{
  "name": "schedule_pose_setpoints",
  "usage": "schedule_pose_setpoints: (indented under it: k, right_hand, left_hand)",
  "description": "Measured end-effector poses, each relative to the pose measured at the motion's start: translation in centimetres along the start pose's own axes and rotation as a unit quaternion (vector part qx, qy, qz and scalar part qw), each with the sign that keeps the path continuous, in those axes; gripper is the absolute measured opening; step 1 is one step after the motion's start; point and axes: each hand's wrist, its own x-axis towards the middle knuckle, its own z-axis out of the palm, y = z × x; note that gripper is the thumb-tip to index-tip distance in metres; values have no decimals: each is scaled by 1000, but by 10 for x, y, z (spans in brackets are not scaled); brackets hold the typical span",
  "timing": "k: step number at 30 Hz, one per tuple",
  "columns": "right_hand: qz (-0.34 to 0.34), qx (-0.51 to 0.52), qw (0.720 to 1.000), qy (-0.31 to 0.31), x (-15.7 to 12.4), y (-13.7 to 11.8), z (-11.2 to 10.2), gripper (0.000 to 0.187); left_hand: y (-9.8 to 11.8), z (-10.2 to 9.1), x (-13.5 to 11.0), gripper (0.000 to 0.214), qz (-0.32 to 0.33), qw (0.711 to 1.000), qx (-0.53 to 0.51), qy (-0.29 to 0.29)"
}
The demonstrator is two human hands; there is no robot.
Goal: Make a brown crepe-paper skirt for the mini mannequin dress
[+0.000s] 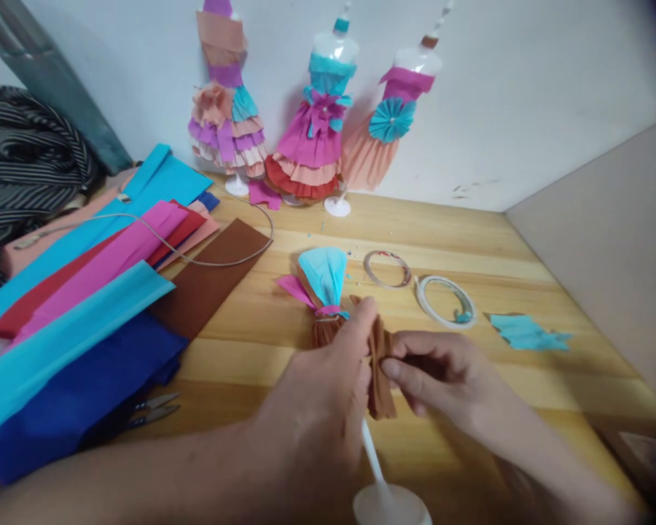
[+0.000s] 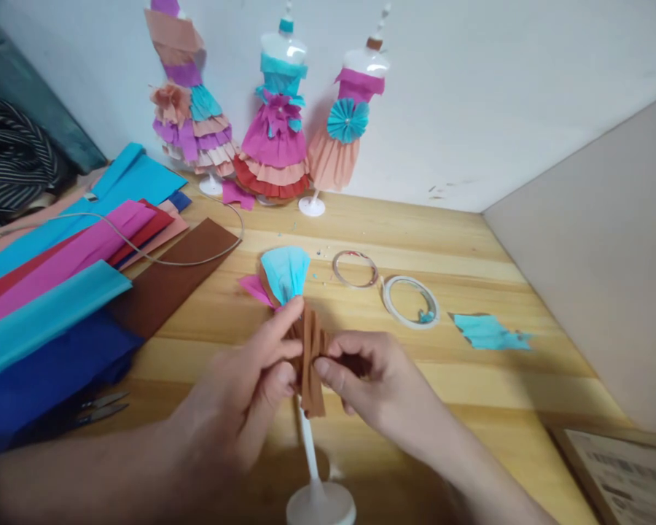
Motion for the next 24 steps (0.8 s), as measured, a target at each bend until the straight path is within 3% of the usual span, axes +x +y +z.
schedule_pose_setpoints:
  k: [4, 7, 9, 11, 13, 15, 17, 18, 20, 24]
  right_hand:
    - [35, 64, 997, -11, 5, 5, 0, 47]
    - [41, 74, 996, -22, 5, 7, 0, 44]
    - [12, 35, 999, -11, 4, 7, 2, 38]
    - [-46, -52, 997, 38, 1, 6, 4, 32]
    - [-132, -166, 971, 114, -2, 6, 6, 28]
    - [-234, -264, 919, 178, -4, 5, 6, 18]
    - [-322, -334, 863, 199, -5, 4, 4, 8]
    - [-350, -358, 845, 189, -5, 4, 3, 23]
    - [-367, -385, 835, 143, -5, 3, 0, 49]
    - [-328, -333, 882, 53, -8, 2, -2, 61]
  left_hand:
    - [-3, -9, 10, 34, 15, 997, 53, -52]
    - [-7, -10, 12, 32, 29, 995, 83, -41]
    - [-8, -10, 13, 30, 28, 996, 77, -31]
    - [-7, -9, 14, 29, 7, 998, 47, -31]
    - [-5, -8, 17, 27, -25, 999, -1, -38]
    - [-3, -7, 19, 25, -51, 997, -47, -44]
    - [-3, -7, 21, 22, -64, 993, -83, -53]
    - [-3, -7, 21, 21, -68, 991, -98, -63]
    - [-3, -9, 20, 21, -80, 984, -126, -100]
    - [-1, -14, 18, 20, -85, 980, -146, -102]
